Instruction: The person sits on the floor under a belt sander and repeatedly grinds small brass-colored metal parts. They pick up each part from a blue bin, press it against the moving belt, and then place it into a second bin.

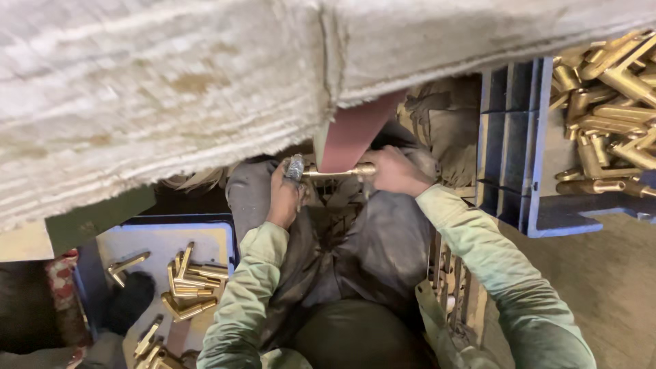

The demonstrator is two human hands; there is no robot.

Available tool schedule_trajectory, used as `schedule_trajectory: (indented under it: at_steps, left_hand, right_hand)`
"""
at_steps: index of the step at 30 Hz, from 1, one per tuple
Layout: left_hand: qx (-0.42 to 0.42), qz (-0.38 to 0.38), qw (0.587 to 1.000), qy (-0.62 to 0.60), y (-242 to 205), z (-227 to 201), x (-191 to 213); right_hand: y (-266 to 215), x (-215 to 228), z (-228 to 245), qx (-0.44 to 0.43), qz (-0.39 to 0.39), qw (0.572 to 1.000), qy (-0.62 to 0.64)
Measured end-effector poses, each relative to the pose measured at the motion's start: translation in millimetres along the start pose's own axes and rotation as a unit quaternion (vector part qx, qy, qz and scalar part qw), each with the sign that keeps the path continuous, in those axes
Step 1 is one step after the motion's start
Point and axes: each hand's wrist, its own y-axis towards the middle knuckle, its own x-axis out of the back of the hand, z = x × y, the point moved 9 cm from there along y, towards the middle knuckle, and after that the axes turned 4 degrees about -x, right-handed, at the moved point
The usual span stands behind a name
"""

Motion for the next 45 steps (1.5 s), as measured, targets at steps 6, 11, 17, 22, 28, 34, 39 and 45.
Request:
schedule_trajectory:
  at_steps: [6, 11, 17, 22, 28, 34, 39, 45]
  left_hand:
    - [0.031, -0.066, 0.997, 0.024, -2, 1, 4]
    - [-0.004, -0.018, 1.0, -0.002, -2, -3, -3]
    - [-0.047, 0.011, 0.999, -0.019, -4, -10, -5]
    - [-0.064, 0.014, 0.998, 0.016, -17, -33, -14]
    - [-0.016, 0.061, 0.994, 0.088, -40, -29, -23]
    - [0.006, 0.016, 0.996, 0.087, -14, -20, -37]
    - [0.02, -0.015, 1.0, 0.002, 1, -8, -40]
    - [0.016, -0.006, 0.999, -0.038, 19, 21, -30]
  right_hand:
    - [6, -9, -18, -0.024, 0.059, 0.998, 0.026]
    - [9, -16, -24, 0.028, 0.119, 0.984, 0.129]
    - [2, -39, -41, -0.114, 0.277, 0.9, 0.317]
    - [-9, -40, -42, -0.135, 0.272, 0.867, 0.394]
    - [-78, -16, 14, 0.211, -0.207, 0.951, -0.097]
    - [-95, 3, 28, 0.181, -0.324, 0.9, -0.23]
    - [-81, 5, 26, 0.188, -0.325, 0.899, -0.225]
    - [-54, -2, -5, 0.112, -0.217, 0.954, -0.176]
